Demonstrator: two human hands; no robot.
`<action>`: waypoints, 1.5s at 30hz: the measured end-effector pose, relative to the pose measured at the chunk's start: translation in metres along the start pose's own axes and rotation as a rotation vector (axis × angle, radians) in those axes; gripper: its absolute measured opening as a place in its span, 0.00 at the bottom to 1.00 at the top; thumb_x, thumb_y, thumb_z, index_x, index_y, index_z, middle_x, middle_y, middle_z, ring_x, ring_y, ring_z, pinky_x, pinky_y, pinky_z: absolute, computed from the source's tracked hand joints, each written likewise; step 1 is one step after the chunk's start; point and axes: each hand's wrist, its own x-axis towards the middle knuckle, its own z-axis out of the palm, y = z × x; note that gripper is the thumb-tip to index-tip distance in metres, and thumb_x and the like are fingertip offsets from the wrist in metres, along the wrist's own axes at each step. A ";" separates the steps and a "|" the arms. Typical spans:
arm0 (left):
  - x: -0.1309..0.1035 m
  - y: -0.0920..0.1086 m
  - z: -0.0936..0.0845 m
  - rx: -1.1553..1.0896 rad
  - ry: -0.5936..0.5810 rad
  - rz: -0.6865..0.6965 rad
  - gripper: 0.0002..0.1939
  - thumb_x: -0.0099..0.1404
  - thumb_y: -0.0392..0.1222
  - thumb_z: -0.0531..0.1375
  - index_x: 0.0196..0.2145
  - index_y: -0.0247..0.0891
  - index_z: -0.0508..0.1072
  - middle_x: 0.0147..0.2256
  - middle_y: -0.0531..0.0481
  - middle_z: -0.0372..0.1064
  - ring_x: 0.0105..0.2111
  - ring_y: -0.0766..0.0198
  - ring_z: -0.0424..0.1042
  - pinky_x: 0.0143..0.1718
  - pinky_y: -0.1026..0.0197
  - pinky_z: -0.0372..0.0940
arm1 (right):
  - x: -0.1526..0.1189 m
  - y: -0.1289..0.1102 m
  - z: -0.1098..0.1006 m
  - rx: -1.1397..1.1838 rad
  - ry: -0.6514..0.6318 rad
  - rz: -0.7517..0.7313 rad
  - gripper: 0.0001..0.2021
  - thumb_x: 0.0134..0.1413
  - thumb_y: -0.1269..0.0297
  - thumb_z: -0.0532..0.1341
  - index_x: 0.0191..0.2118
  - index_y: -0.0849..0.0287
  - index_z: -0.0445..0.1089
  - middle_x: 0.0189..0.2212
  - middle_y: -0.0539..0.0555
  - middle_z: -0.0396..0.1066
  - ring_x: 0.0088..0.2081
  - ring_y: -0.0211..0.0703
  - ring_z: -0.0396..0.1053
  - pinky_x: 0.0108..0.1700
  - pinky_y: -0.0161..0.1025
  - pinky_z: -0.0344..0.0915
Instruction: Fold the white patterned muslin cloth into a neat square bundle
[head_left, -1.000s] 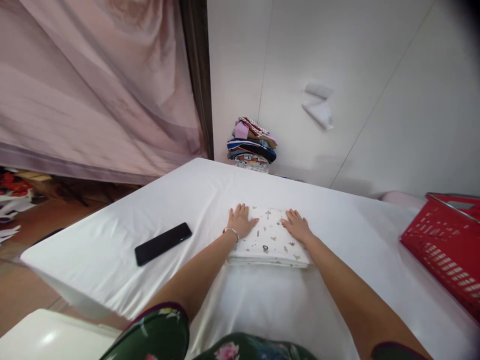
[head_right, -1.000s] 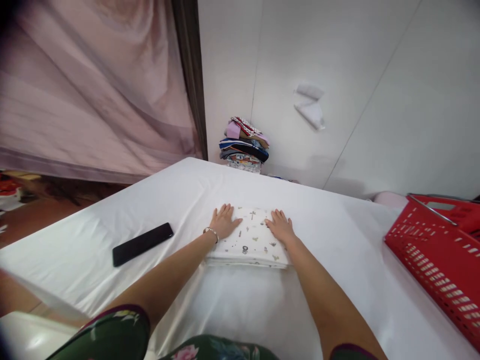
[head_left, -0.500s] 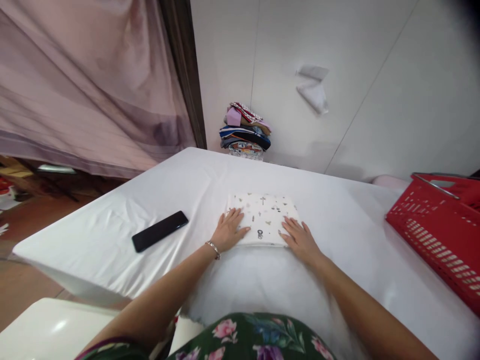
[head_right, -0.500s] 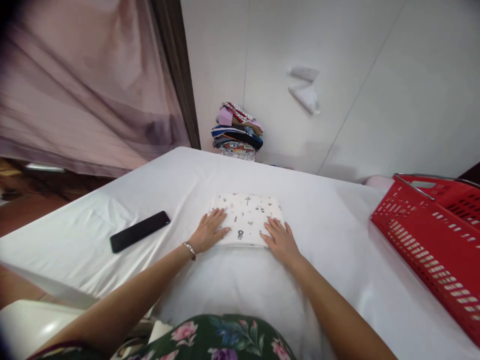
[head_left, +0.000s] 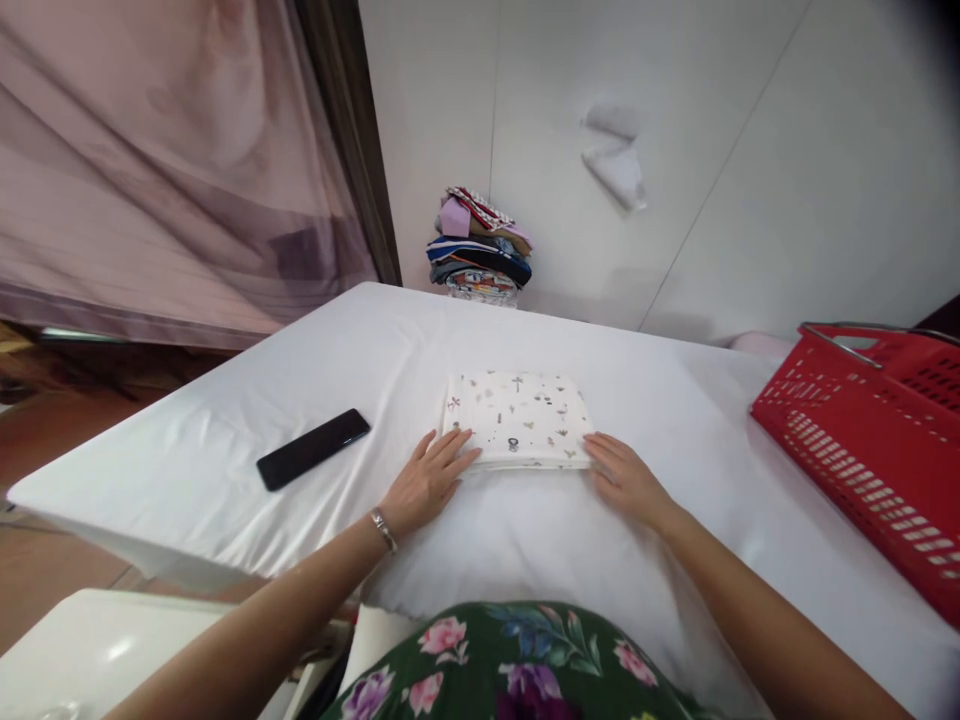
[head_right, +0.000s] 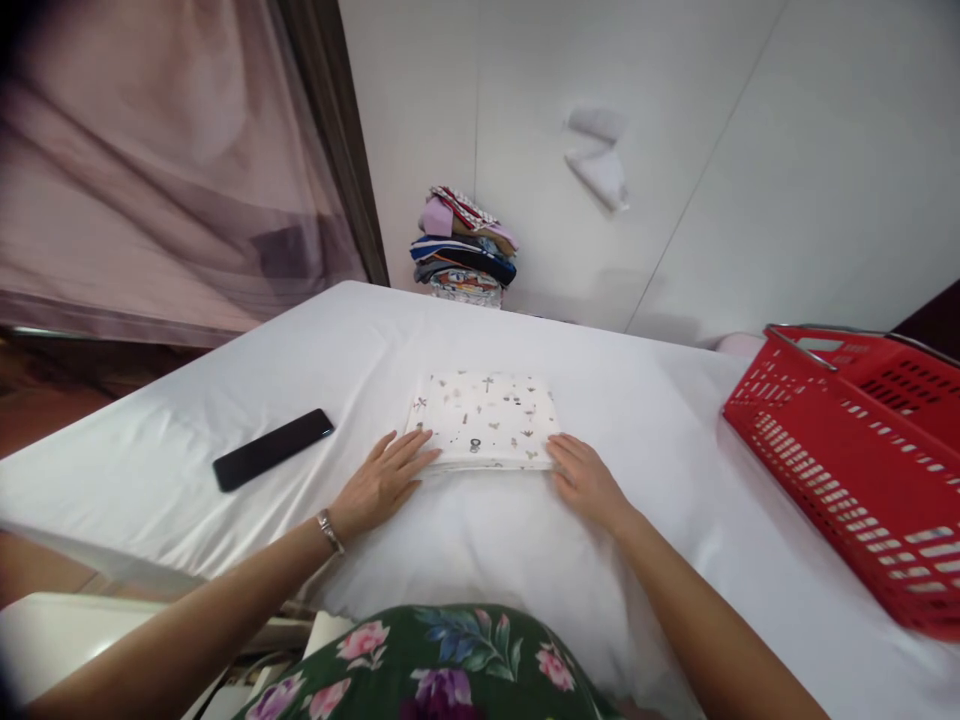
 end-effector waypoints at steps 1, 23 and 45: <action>0.002 -0.001 0.001 0.020 0.009 0.020 0.25 0.61 0.29 0.49 0.56 0.41 0.59 0.58 0.43 0.53 0.58 0.56 0.51 0.57 0.44 0.46 | 0.001 0.001 0.001 -0.046 -0.018 -0.054 0.22 0.54 0.69 0.52 0.56 0.57 0.59 0.55 0.56 0.60 0.57 0.48 0.54 0.57 0.51 0.55; 0.009 -0.012 0.015 0.050 0.091 0.129 0.28 0.60 0.23 0.45 0.58 0.37 0.54 0.53 0.42 0.61 0.53 0.57 0.59 0.54 0.47 0.54 | 0.019 0.013 0.014 -0.324 -0.066 -0.200 0.32 0.45 0.84 0.45 0.59 0.60 0.52 0.52 0.59 0.62 0.51 0.47 0.61 0.50 0.49 0.63; 0.015 -0.020 -0.001 -0.092 0.144 0.168 0.29 0.53 0.22 0.45 0.53 0.33 0.56 0.46 0.41 0.63 0.48 0.60 0.63 0.47 0.54 0.65 | 0.025 0.019 -0.020 -0.194 0.089 -0.261 0.28 0.54 0.77 0.46 0.61 0.56 0.47 0.51 0.59 0.60 0.51 0.45 0.61 0.51 0.44 0.64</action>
